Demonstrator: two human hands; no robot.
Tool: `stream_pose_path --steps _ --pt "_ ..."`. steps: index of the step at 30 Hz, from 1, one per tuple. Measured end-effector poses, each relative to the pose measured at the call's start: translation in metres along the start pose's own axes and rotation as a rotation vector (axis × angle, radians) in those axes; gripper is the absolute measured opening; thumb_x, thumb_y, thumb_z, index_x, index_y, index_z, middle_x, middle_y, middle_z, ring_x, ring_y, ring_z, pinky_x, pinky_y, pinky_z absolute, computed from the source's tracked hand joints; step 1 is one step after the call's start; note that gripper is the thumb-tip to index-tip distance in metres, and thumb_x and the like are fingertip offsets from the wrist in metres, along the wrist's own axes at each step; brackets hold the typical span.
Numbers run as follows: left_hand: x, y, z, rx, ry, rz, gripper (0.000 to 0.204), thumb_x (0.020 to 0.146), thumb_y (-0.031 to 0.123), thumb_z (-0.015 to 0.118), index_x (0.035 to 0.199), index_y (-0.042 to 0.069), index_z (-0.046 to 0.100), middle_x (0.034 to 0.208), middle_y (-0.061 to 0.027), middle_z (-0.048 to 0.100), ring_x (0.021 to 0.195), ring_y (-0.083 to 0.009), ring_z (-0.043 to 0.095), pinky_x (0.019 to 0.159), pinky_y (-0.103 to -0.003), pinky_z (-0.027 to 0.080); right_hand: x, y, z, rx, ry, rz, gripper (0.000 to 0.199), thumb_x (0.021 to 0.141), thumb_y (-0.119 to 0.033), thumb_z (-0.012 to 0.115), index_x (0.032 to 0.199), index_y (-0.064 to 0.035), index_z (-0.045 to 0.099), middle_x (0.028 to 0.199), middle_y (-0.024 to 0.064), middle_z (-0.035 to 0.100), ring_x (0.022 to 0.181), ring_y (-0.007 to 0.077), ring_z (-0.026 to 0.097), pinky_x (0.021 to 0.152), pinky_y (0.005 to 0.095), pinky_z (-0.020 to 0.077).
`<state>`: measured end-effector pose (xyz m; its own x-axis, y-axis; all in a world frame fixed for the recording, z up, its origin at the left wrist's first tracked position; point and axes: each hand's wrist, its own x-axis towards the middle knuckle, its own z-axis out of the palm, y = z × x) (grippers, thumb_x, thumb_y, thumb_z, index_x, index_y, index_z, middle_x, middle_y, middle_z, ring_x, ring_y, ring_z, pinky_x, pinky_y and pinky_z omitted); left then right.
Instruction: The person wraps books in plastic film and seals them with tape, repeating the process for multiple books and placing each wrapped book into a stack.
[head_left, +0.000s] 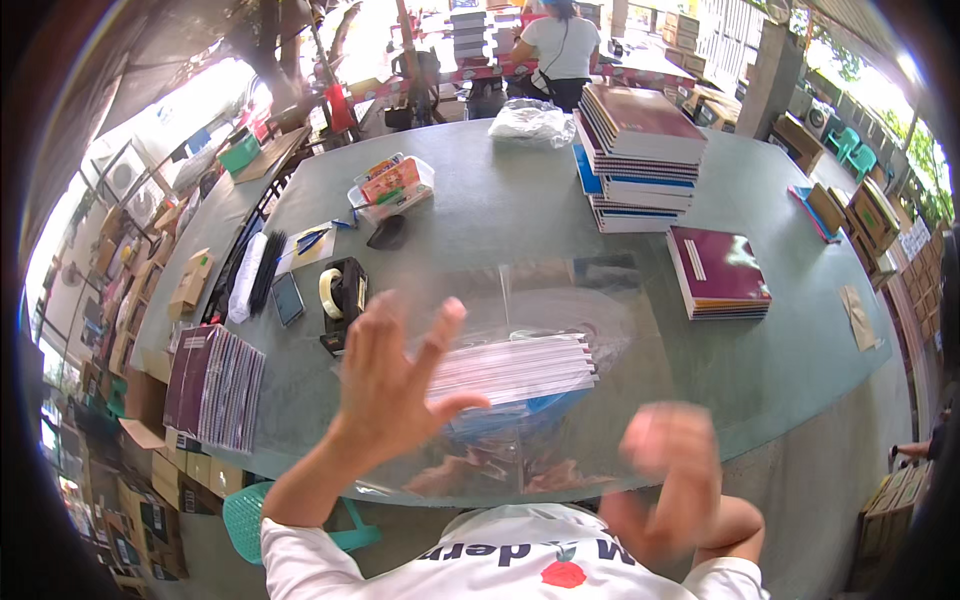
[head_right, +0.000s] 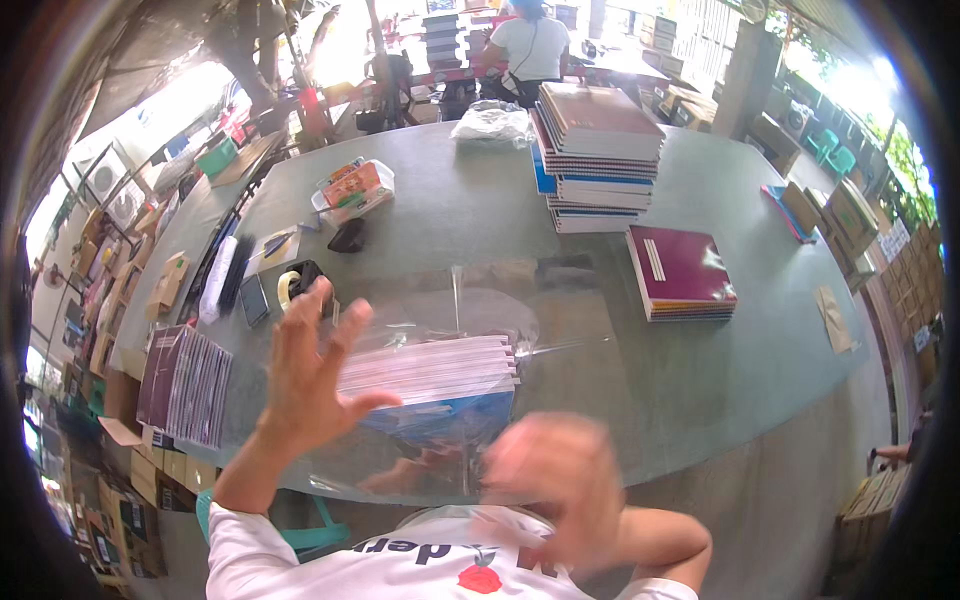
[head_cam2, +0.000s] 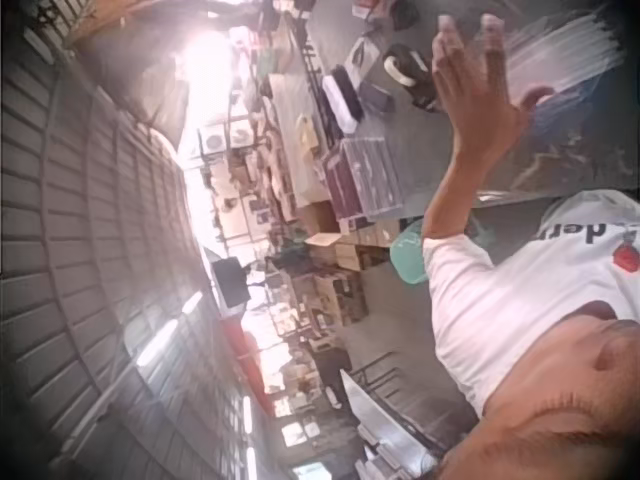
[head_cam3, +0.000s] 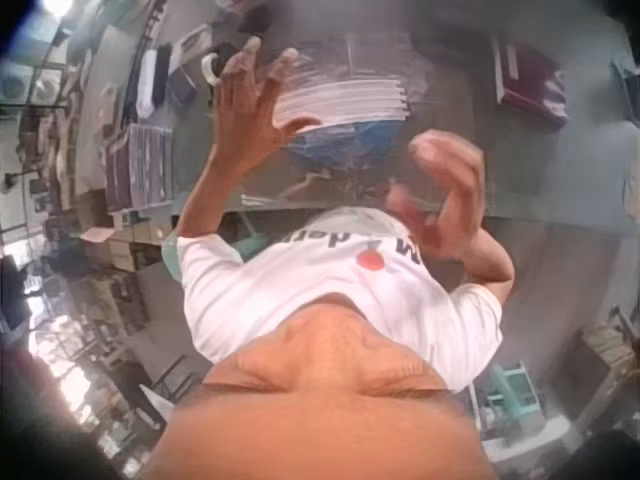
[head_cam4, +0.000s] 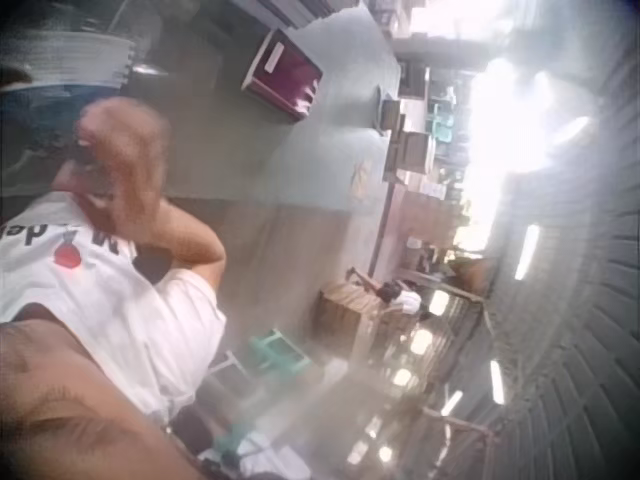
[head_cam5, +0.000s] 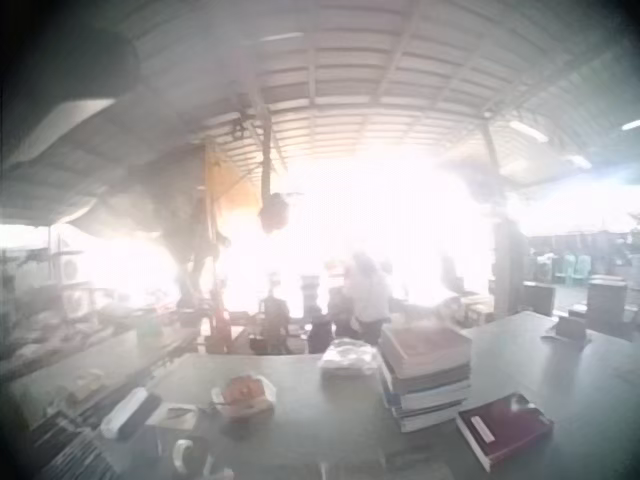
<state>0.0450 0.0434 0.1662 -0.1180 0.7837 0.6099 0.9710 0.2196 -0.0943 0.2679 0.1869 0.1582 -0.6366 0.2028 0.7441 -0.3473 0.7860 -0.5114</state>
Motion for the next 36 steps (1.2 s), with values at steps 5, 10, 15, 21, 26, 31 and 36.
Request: stream_pose_path --steps 5,10,15,21,26,31,36 --pt "0.016 -0.001 -0.019 -0.095 -0.167 0.043 0.067 0.059 0.024 0.079 0.118 0.008 0.053 0.109 -0.0128 0.053 0.097 -0.0276 0.052 0.084 -0.039 0.042 -0.021 0.090 0.015 -0.349 -0.138 0.180 0.056 0.066 -0.028 0.077 0.111 -0.0039 0.055 0.105 0.0098 0.057 0.096 0.0302 0.054 0.083 0.0402 0.0435" --pt "-0.001 0.035 -0.048 -0.266 -1.030 0.369 0.042 0.067 0.027 0.073 0.101 0.006 0.059 0.084 -0.0081 0.055 0.088 -0.0236 0.054 0.078 -0.036 0.043 -0.028 0.122 0.030 -0.394 -0.040 -0.057 0.061 0.068 -0.035 0.076 0.115 -0.0037 0.053 0.108 0.0110 0.057 0.098 0.0303 0.054 0.084 0.0397 0.0443" --pt "0.007 0.024 -0.044 -0.302 -0.268 0.202 0.040 0.070 0.027 0.073 0.101 0.006 0.058 0.089 -0.0116 0.058 0.080 -0.0273 0.058 0.072 -0.036 0.047 -0.056 0.136 0.050 -0.019 0.081 0.080 0.073 0.063 -0.029 0.082 0.122 0.0000 0.049 0.112 0.0144 0.057 0.100 0.0279 0.053 0.084 0.0393 0.0455" --pt "0.038 -0.001 -0.032 -0.214 -0.768 -0.323 0.052 0.066 0.009 0.073 0.114 0.008 0.054 0.089 -0.0103 0.062 0.090 -0.0273 0.060 0.076 -0.040 0.047 -0.053 0.141 0.052 -0.010 0.037 0.044 0.074 0.061 -0.019 0.081 0.127 -0.0121 0.048 0.112 0.0121 0.053 0.101 0.0284 0.051 0.085 0.0382 0.0443" --pt "-0.001 0.017 -0.077 -0.476 -1.137 0.389 0.033 0.060 0.013 0.075 0.091 0.008 0.066 0.091 -0.0089 0.064 0.091 -0.0280 0.059 0.077 -0.040 0.047 -0.011 0.111 0.032 -0.435 -0.104 -0.231 0.064 0.055 -0.017 0.076 0.116 -0.0131 0.058 0.110 0.0041 0.051 0.102 0.0249 0.050 0.090 0.0360 0.0412" --pt "-0.059 -0.028 -0.084 -0.489 -0.422 -0.211 0.047 0.057 0.021 0.079 0.100 0.010 0.064 0.094 -0.0043 0.063 0.096 -0.0230 0.055 0.084 -0.036 0.044 0.010 0.094 0.024 -0.355 -0.463 -0.238 0.058 0.060 -0.013 0.073 0.116 -0.0079 0.056 0.111 0.0038 0.053 0.104 0.0200 0.050 0.091 0.0358 0.0416" --pt "-0.079 -0.018 0.003 -0.508 -0.116 -0.447 0.062 0.047 0.011 0.081 0.106 0.015 0.064 0.102 -0.0014 0.060 0.104 -0.0241 0.049 0.087 -0.034 0.042 0.018 0.091 0.025 -0.363 -0.530 -0.224 0.065 0.055 -0.017 0.077 0.116 -0.0097 0.055 0.108 0.0029 0.054 0.103 0.0208 0.051 0.091 0.0366 0.0402"
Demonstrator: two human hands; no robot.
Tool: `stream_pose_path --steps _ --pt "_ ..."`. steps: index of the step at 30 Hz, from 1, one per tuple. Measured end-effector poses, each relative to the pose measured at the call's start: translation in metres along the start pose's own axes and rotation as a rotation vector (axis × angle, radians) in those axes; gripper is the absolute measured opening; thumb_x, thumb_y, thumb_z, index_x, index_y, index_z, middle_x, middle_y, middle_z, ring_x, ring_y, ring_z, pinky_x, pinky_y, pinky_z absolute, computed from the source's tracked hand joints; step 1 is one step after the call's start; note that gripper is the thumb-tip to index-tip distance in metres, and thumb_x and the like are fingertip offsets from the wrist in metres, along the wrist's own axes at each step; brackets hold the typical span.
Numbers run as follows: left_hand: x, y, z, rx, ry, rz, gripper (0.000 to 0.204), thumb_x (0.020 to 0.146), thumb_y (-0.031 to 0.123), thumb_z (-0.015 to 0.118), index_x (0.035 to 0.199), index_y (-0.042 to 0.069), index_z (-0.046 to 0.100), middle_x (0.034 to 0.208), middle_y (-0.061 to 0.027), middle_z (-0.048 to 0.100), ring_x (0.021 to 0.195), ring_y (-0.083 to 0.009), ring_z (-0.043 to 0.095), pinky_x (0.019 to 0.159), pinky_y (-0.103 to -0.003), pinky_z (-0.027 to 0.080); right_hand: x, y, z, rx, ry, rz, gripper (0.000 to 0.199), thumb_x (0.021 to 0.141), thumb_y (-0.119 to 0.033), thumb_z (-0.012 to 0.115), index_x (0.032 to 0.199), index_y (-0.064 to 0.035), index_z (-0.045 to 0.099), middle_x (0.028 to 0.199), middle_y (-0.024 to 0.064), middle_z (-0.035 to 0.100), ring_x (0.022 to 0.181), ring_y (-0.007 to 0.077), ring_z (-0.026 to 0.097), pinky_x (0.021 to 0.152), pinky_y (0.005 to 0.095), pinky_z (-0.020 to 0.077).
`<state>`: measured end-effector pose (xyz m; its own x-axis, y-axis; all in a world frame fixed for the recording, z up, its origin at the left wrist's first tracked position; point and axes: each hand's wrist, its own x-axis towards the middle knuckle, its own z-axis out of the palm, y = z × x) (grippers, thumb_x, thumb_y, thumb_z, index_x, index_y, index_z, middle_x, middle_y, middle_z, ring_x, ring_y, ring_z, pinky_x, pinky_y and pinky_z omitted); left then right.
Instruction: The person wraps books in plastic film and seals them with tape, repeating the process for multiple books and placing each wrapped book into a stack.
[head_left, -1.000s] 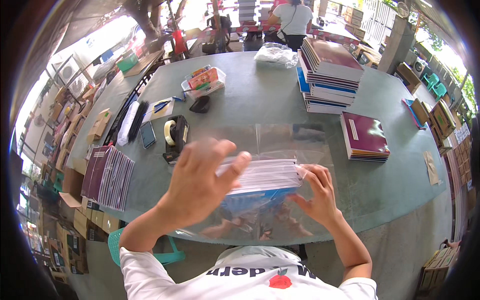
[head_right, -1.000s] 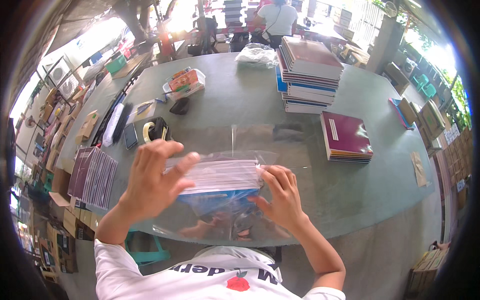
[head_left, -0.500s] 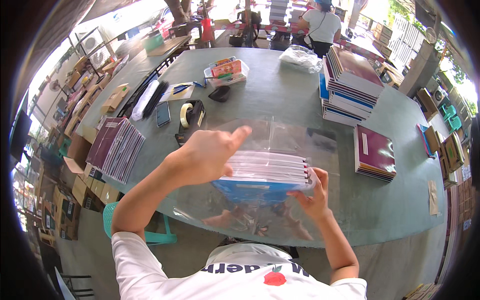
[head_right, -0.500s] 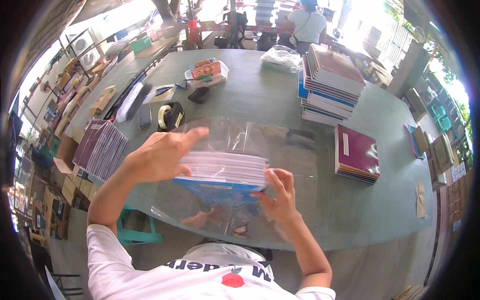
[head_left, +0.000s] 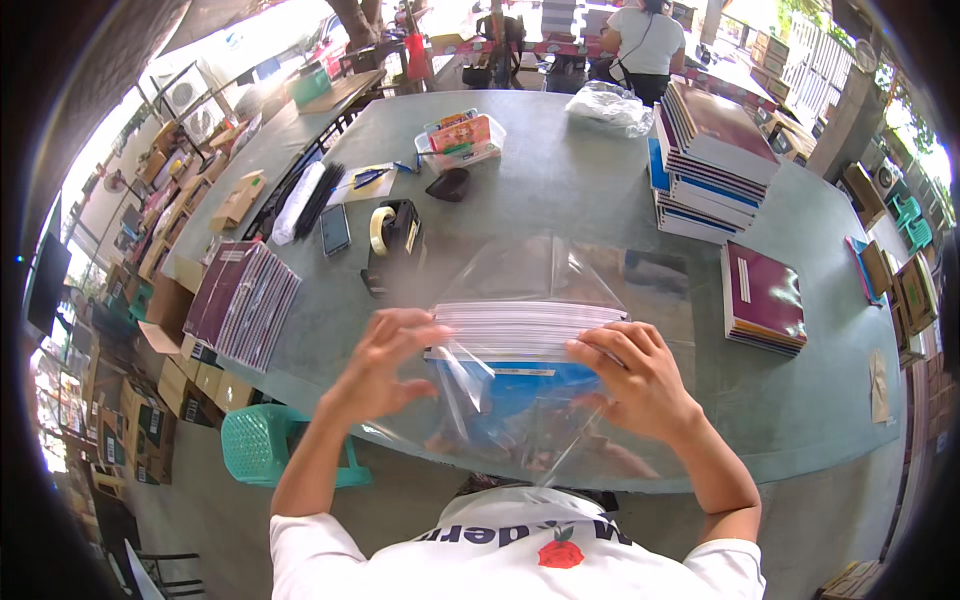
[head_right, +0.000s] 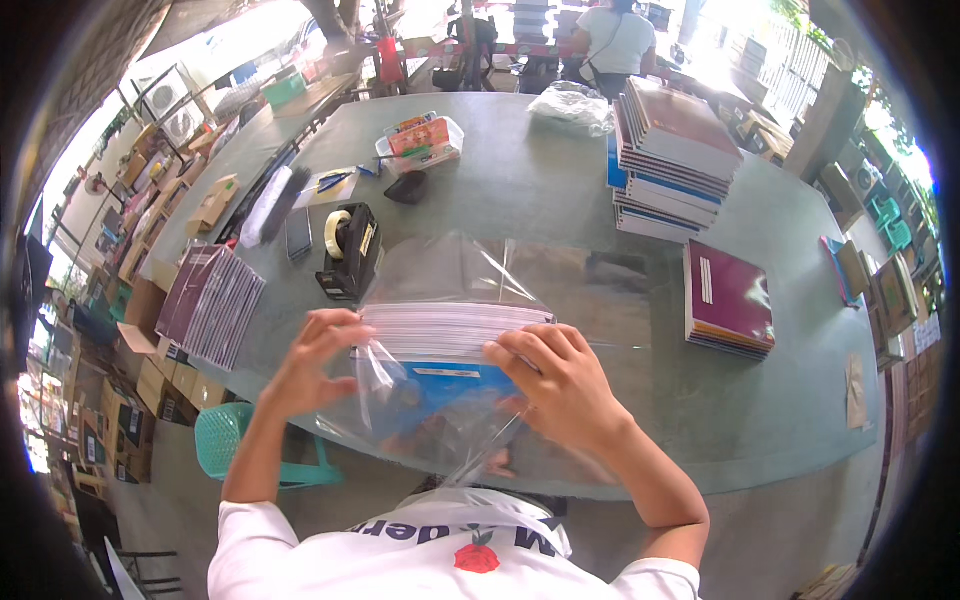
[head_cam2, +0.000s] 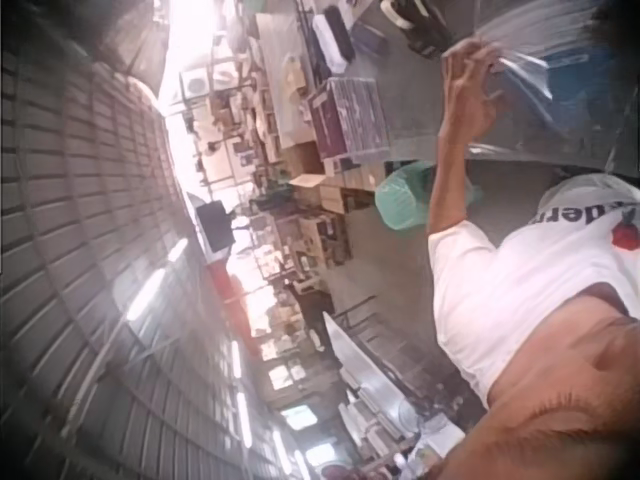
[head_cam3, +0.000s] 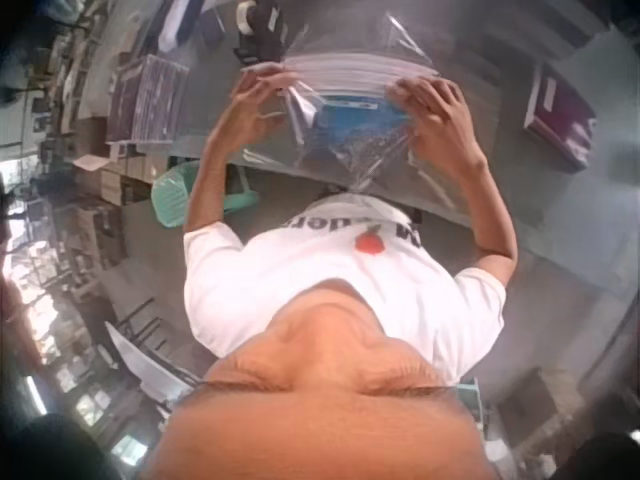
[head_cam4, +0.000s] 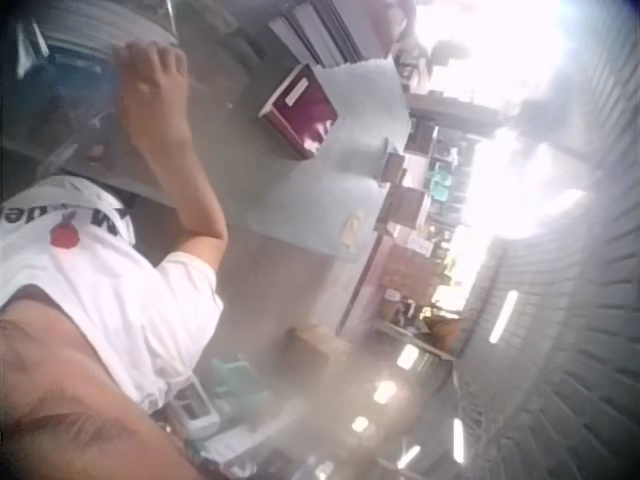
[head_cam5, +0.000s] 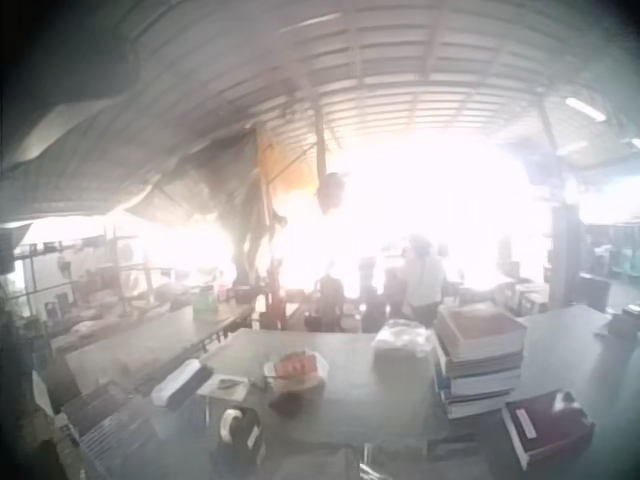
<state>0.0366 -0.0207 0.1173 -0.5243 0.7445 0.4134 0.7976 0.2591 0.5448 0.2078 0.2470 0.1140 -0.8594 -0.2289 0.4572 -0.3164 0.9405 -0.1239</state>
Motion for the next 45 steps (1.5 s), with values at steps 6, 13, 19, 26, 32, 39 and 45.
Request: stream_pose_path --steps 6,13,19,26,32,39,45 --pt "-0.005 -0.007 0.017 0.279 0.040 0.295 0.052 0.054 0.007 0.076 0.103 0.016 0.065 0.102 -0.0001 0.059 0.097 -0.0257 0.047 0.083 -0.035 0.042 0.005 0.000 0.001 0.060 0.080 0.005 0.060 0.052 -0.027 0.081 0.107 -0.0140 0.061 0.104 0.0006 0.054 0.097 0.0222 0.051 0.085 0.0357 0.0398" --pt "0.022 -0.005 0.041 0.139 0.157 0.496 0.028 0.064 0.015 0.075 0.091 0.010 0.066 0.082 -0.0003 0.060 0.074 -0.0188 0.054 0.067 -0.030 0.045 0.016 0.004 0.001 0.275 0.053 0.066 0.037 0.062 -0.027 0.078 0.094 -0.0124 0.067 0.086 0.0006 0.054 0.080 0.0202 0.051 0.075 0.0347 0.0430" --pt "0.022 -0.004 0.012 -0.250 0.017 0.284 0.022 0.065 0.016 0.078 0.081 0.006 0.066 0.075 -0.0031 0.063 0.068 -0.0182 0.058 0.059 -0.031 0.046 0.015 0.009 -0.001 0.437 0.064 0.132 0.023 0.067 -0.020 0.075 0.086 -0.0086 0.069 0.074 0.0025 0.057 0.070 0.0201 0.053 0.063 0.0320 0.0454" --pt "0.032 -0.011 0.012 -0.158 -0.046 0.231 0.019 0.067 0.019 0.077 0.081 0.009 0.067 0.076 -0.0017 0.062 0.071 -0.0197 0.052 0.061 -0.030 0.044 0.020 0.004 -0.013 0.524 0.011 0.345 0.016 0.071 -0.011 0.072 0.086 -0.0065 0.068 0.076 0.0069 0.064 0.071 0.0232 0.059 0.065 0.0320 0.0472" --pt "0.035 -0.015 0.007 -0.103 0.021 0.224 0.018 0.066 0.020 0.079 0.078 0.012 0.069 0.100 -0.0075 0.057 0.081 -0.0190 0.051 0.066 -0.029 0.042 0.021 -0.010 -0.023 0.519 0.038 0.488 0.013 0.072 -0.006 0.070 0.084 -0.0047 0.067 0.077 0.0094 0.066 0.070 0.0218 0.063 0.066 0.0296 0.0487" --pt "0.043 -0.027 0.017 -0.510 -0.077 0.106 0.018 0.067 0.016 0.079 0.079 0.007 0.069 0.105 -0.0089 0.052 0.090 -0.0185 0.053 0.079 -0.031 0.043 0.025 -0.005 -0.017 0.418 0.024 0.557 0.011 0.072 -0.010 0.072 0.082 -0.0068 0.067 0.086 0.0108 0.064 0.076 0.0234 0.062 0.066 0.0319 0.0486" --pt "0.058 -0.034 0.019 -0.507 -0.123 0.169 0.016 0.067 0.010 0.078 0.079 0.005 0.068 0.101 -0.0084 0.055 0.078 -0.0159 0.057 0.068 -0.027 0.049 0.032 0.013 -0.001 0.440 0.265 0.478 0.012 0.067 -0.009 0.076 0.076 -0.0067 0.068 0.103 0.0101 0.058 0.076 0.0216 0.061 0.065 0.0308 0.0484"
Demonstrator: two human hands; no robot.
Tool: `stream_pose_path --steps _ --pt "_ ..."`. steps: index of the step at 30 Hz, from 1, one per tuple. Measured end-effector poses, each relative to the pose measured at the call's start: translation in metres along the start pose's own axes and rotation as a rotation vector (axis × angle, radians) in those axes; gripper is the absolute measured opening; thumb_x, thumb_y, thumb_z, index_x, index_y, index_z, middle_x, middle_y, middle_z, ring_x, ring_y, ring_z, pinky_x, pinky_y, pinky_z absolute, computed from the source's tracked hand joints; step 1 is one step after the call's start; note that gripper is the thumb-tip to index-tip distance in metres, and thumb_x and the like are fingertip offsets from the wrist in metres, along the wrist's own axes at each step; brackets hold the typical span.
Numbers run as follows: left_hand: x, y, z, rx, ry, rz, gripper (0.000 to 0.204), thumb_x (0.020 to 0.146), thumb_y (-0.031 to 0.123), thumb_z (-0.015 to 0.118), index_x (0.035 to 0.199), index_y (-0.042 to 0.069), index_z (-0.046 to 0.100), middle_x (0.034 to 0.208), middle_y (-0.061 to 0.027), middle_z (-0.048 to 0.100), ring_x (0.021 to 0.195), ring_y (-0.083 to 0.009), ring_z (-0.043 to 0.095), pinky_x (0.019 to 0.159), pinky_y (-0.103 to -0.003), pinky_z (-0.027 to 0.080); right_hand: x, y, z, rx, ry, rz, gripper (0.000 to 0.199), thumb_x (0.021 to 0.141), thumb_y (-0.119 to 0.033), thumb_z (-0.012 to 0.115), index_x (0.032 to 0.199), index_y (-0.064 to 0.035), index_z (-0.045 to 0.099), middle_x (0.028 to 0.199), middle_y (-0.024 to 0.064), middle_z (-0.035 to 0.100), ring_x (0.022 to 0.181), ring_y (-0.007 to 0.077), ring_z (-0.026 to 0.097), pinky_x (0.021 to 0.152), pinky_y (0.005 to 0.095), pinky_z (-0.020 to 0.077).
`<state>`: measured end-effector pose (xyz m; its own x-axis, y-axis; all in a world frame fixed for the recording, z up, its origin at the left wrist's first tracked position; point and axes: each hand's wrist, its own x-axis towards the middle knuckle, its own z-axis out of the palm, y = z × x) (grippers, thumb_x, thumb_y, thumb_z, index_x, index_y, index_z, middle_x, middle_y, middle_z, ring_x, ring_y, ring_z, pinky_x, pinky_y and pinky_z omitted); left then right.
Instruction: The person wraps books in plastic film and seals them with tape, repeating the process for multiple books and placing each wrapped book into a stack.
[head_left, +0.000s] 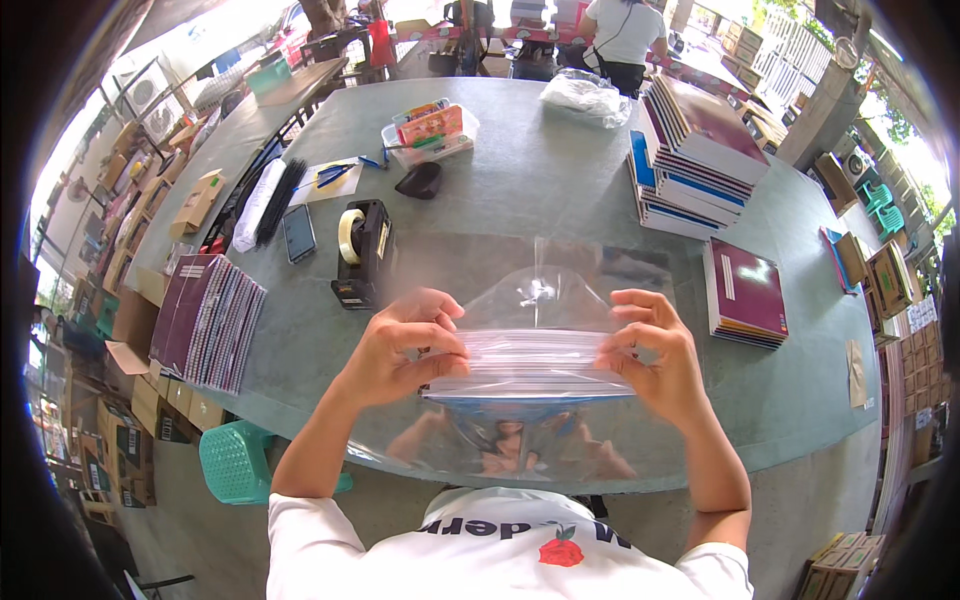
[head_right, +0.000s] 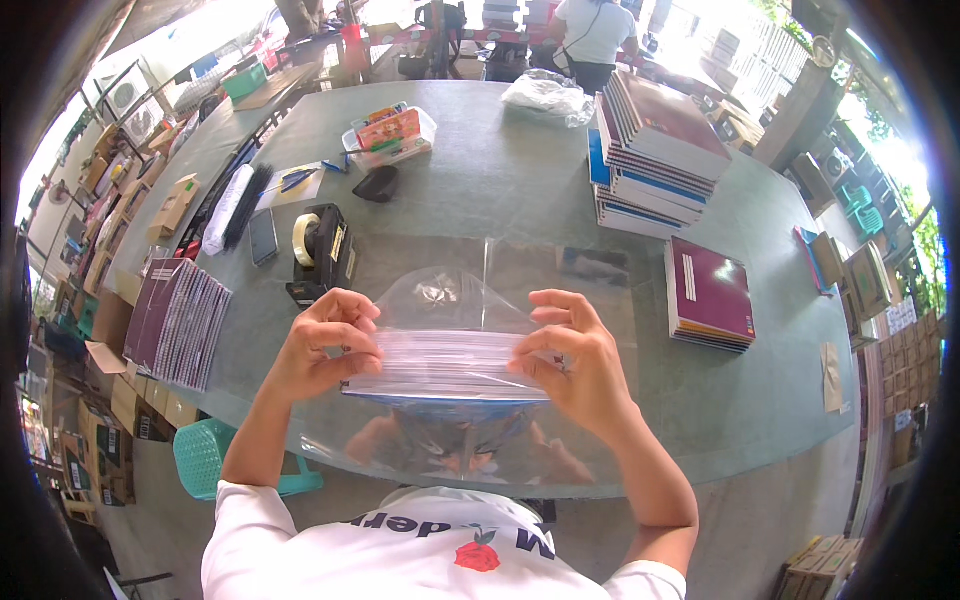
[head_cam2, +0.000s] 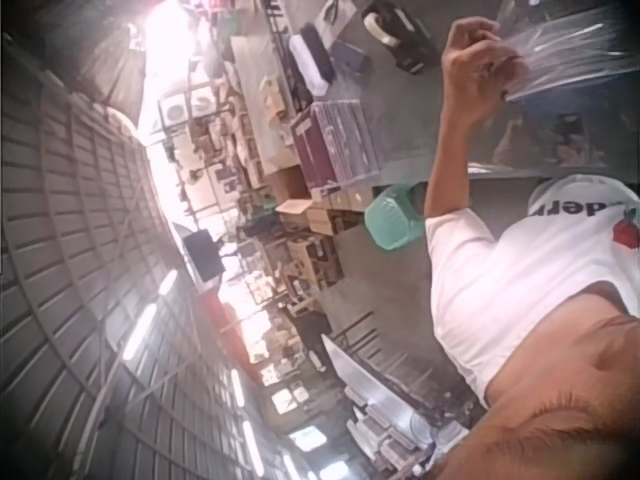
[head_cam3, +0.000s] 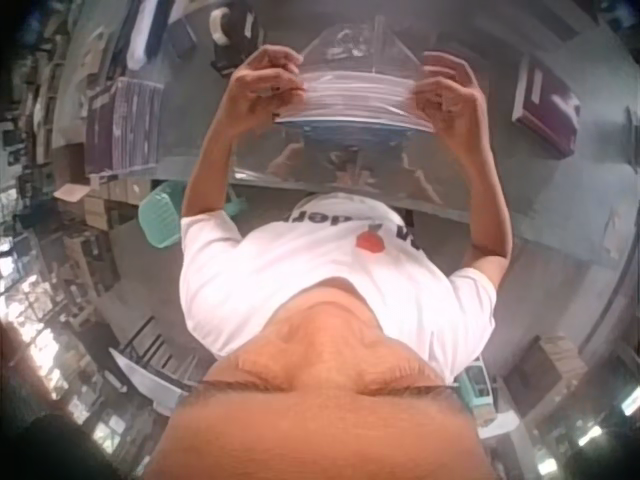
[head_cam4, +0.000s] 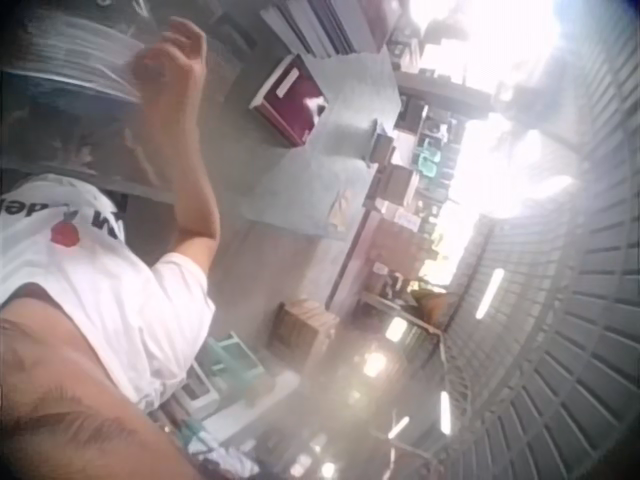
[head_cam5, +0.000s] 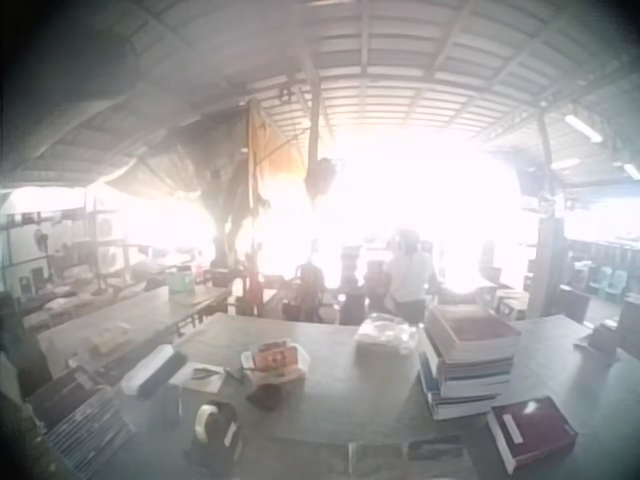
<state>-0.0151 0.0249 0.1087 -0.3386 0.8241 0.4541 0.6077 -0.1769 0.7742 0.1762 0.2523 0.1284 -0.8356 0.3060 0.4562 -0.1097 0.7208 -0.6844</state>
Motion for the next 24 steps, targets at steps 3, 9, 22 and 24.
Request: stream_pose_path --steps 3,9,22,24 --pt "-0.001 -0.003 0.003 0.079 0.037 0.010 0.015 0.067 0.008 0.078 0.077 0.005 0.067 0.098 -0.0076 0.055 0.074 -0.0158 0.057 0.065 -0.027 0.049 0.001 0.008 0.008 0.090 -0.004 0.129 0.011 0.067 -0.008 0.076 0.073 -0.0050 0.067 0.099 0.0081 0.058 0.077 0.0196 0.060 0.065 0.0289 0.0480" --pt "-0.001 -0.015 0.008 -0.211 0.178 -0.141 0.029 0.064 0.007 0.081 0.089 0.003 0.066 0.098 -0.0057 0.053 0.081 -0.0108 0.054 0.069 -0.026 0.047 0.005 0.021 0.009 0.098 -0.010 0.044 0.026 0.065 -0.013 0.080 0.084 -0.0030 0.066 0.095 0.0093 0.057 0.076 0.0162 0.059 0.066 0.0269 0.0474" --pt "0.037 0.035 -0.007 0.526 -0.432 0.107 0.044 0.065 0.008 0.074 0.107 0.004 0.061 0.083 -0.0097 0.060 0.076 -0.0266 0.058 0.075 -0.033 0.050 0.070 -0.004 0.006 -0.255 -0.765 -0.184 0.036 0.061 -0.002 0.069 0.096 0.0004 0.064 0.085 0.0077 0.062 0.084 0.0180 0.060 0.073 0.0296 0.0488" --pt "0.019 0.047 0.000 0.607 -0.380 0.127 0.047 0.065 0.010 0.074 0.109 0.004 0.060 0.087 -0.0101 0.060 0.080 -0.0277 0.058 0.079 -0.036 0.049 0.058 -0.047 0.006 -0.695 -0.903 -0.178 0.048 0.064 0.002 0.061 0.111 -0.0013 0.058 0.108 0.0128 0.059 0.106 0.0265 0.054 0.087 0.0328 0.0458"
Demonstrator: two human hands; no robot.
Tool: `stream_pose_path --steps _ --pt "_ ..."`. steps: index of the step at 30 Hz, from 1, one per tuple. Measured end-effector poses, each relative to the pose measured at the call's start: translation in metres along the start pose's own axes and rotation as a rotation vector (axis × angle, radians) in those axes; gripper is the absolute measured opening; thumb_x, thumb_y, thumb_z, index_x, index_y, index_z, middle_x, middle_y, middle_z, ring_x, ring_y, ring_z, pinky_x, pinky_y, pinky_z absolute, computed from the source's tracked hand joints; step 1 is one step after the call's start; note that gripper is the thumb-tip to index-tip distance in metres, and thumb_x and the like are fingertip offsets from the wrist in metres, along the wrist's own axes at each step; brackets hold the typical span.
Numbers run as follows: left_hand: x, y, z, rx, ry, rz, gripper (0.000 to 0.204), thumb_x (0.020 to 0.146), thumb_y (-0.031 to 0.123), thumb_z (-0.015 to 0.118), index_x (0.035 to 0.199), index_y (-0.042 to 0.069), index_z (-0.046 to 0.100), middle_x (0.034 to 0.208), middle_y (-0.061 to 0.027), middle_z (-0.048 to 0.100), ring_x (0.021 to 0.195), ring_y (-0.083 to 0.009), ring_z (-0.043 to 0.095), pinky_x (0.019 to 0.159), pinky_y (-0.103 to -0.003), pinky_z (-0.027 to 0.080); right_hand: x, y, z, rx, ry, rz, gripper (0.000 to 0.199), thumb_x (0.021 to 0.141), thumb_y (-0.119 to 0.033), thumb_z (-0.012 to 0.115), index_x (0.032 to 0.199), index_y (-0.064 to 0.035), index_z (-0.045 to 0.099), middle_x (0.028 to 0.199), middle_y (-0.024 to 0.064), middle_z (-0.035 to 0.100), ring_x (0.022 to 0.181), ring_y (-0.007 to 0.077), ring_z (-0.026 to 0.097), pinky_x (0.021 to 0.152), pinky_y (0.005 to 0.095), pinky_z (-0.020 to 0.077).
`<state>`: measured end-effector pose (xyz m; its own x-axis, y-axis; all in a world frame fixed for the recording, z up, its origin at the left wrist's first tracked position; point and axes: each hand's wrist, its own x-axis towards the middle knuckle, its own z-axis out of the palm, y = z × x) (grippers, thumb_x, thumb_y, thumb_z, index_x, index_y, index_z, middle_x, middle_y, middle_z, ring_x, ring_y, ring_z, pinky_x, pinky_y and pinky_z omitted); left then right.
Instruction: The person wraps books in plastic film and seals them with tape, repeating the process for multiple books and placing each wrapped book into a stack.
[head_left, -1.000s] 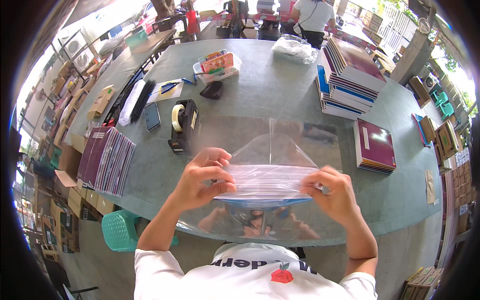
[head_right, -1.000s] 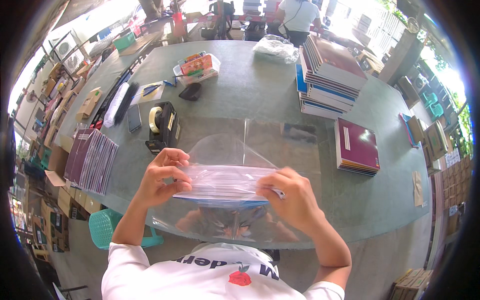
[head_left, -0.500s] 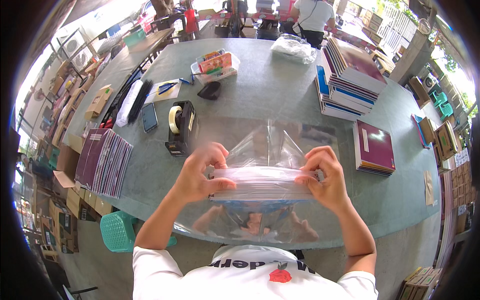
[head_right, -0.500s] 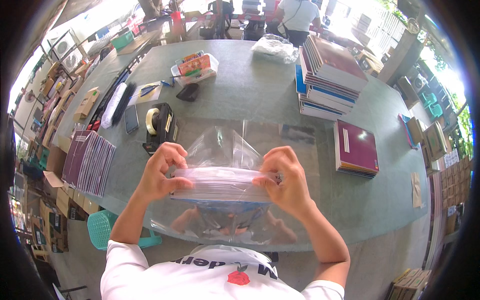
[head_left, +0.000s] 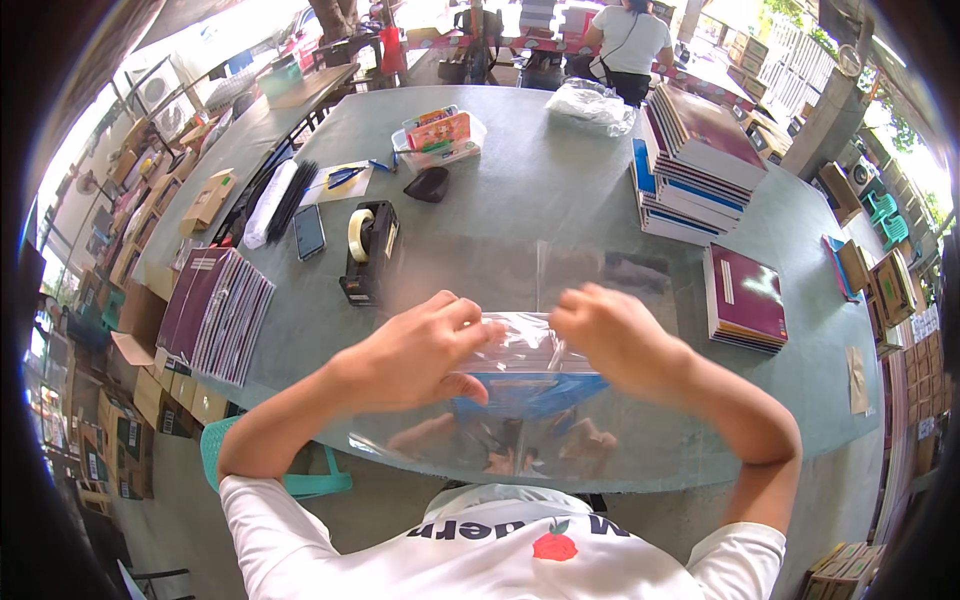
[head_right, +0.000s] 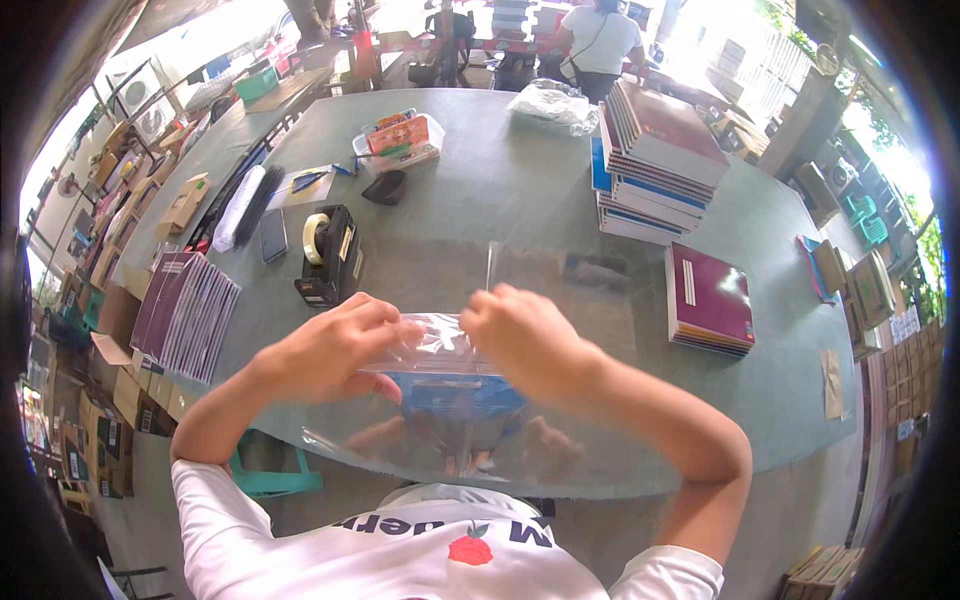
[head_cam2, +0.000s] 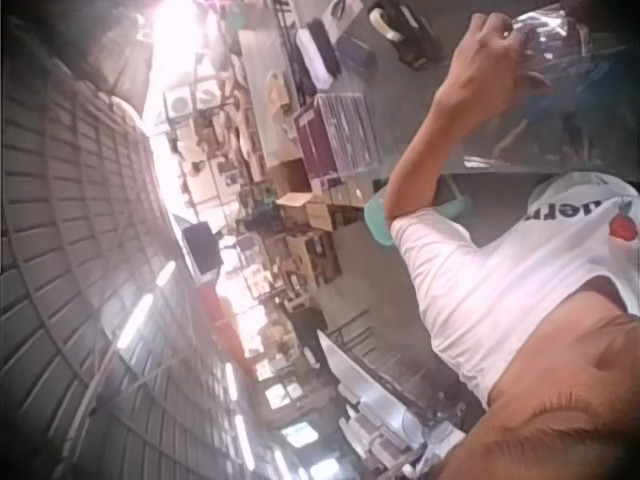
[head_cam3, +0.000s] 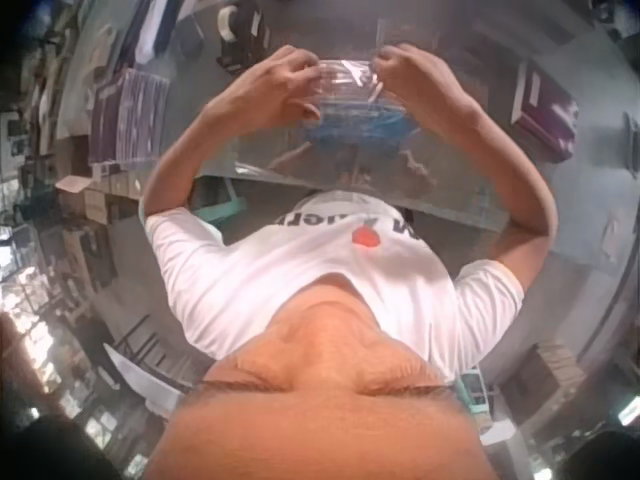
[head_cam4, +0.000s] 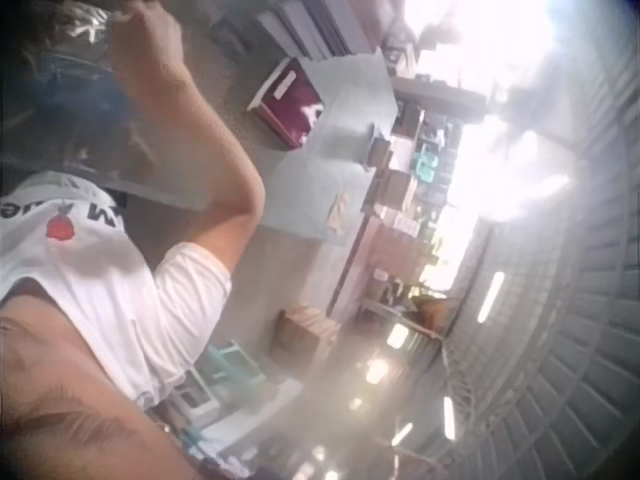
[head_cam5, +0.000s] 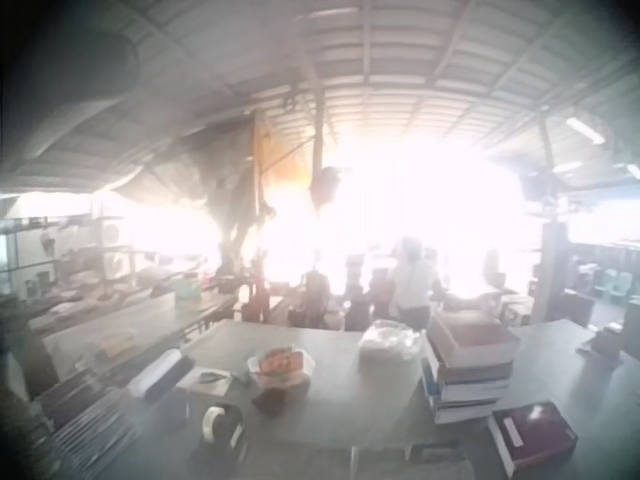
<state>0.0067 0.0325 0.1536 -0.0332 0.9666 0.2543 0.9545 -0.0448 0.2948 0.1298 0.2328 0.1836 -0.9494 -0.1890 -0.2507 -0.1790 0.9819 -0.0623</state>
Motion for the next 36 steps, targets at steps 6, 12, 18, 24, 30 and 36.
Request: stream_pose_path --steps 6,12,18,24,30,36 --pt "-0.037 0.010 0.045 0.364 0.242 0.148 0.036 0.070 0.009 0.069 0.106 0.006 0.065 0.113 -0.0114 0.061 0.107 -0.0254 0.058 0.092 -0.038 0.048 -0.067 -0.009 0.067 0.025 0.356 -0.081 0.056 0.083 -0.026 0.058 0.131 -0.0020 0.042 0.136 0.0168 0.041 0.129 0.0294 0.037 0.107 0.0423 0.0279" --pt "-0.041 -0.003 0.072 0.460 0.438 0.229 0.026 0.078 0.013 0.067 0.103 0.009 0.066 0.115 -0.0103 0.060 0.111 -0.0254 0.056 0.096 -0.039 0.045 -0.029 0.004 0.058 0.184 0.552 -0.102 0.054 0.089 -0.034 0.052 0.132 -0.0037 0.041 0.136 0.0154 0.041 0.129 0.0279 0.036 0.108 0.0431 0.0243" --pt "-0.049 -0.015 0.078 0.520 0.457 0.316 0.026 0.078 0.014 0.067 0.104 0.013 0.065 0.120 -0.0103 0.057 0.112 -0.0242 0.055 0.100 -0.038 0.041 -0.015 -0.003 0.071 0.107 0.413 -0.126 0.056 0.089 -0.032 0.052 0.136 -0.0073 0.035 0.141 0.0132 0.036 0.130 0.0268 0.034 0.107 0.0412 0.0269" --pt "-0.066 -0.053 0.070 0.315 0.604 0.122 0.028 0.084 0.023 0.060 0.109 0.012 0.063 0.119 -0.0108 0.057 0.119 -0.0250 0.046 0.104 -0.044 0.026 -0.018 -0.006 0.059 0.026 0.284 -0.085 0.066 0.084 -0.026 0.059 0.140 -0.0100 0.028 0.146 0.0097 0.027 0.133 0.0249 0.028 0.108 0.0403 0.0253" --pt "-0.135 -0.236 0.091 0.039 0.719 -1.124 0.041 0.081 0.034 0.065 0.095 -0.003 0.065 0.083 -0.0070 0.067 0.084 -0.0208 0.059 0.077 -0.035 0.043 -0.015 -0.015 0.053 -0.018 0.256 -0.049 0.073 0.078 -0.022 0.064 0.140 -0.0105 0.028 0.146 0.0085 0.027 0.134 0.0248 0.026 0.110 0.0400 0.0234" --pt "-0.132 -0.293 0.096 -0.716 0.635 -1.112 0.024 0.079 0.027 0.068 0.076 0.002 0.066 0.068 -0.0041 0.064 0.062 -0.0109 0.057 0.056 -0.025 0.041 -0.010 -0.019 0.046 0.084 0.239 -0.037 0.074 0.074 -0.016 0.066 0.139 -0.0097 0.032 0.144 0.0087 0.032 0.134 0.0259 0.028 0.110 0.0403 0.0247"
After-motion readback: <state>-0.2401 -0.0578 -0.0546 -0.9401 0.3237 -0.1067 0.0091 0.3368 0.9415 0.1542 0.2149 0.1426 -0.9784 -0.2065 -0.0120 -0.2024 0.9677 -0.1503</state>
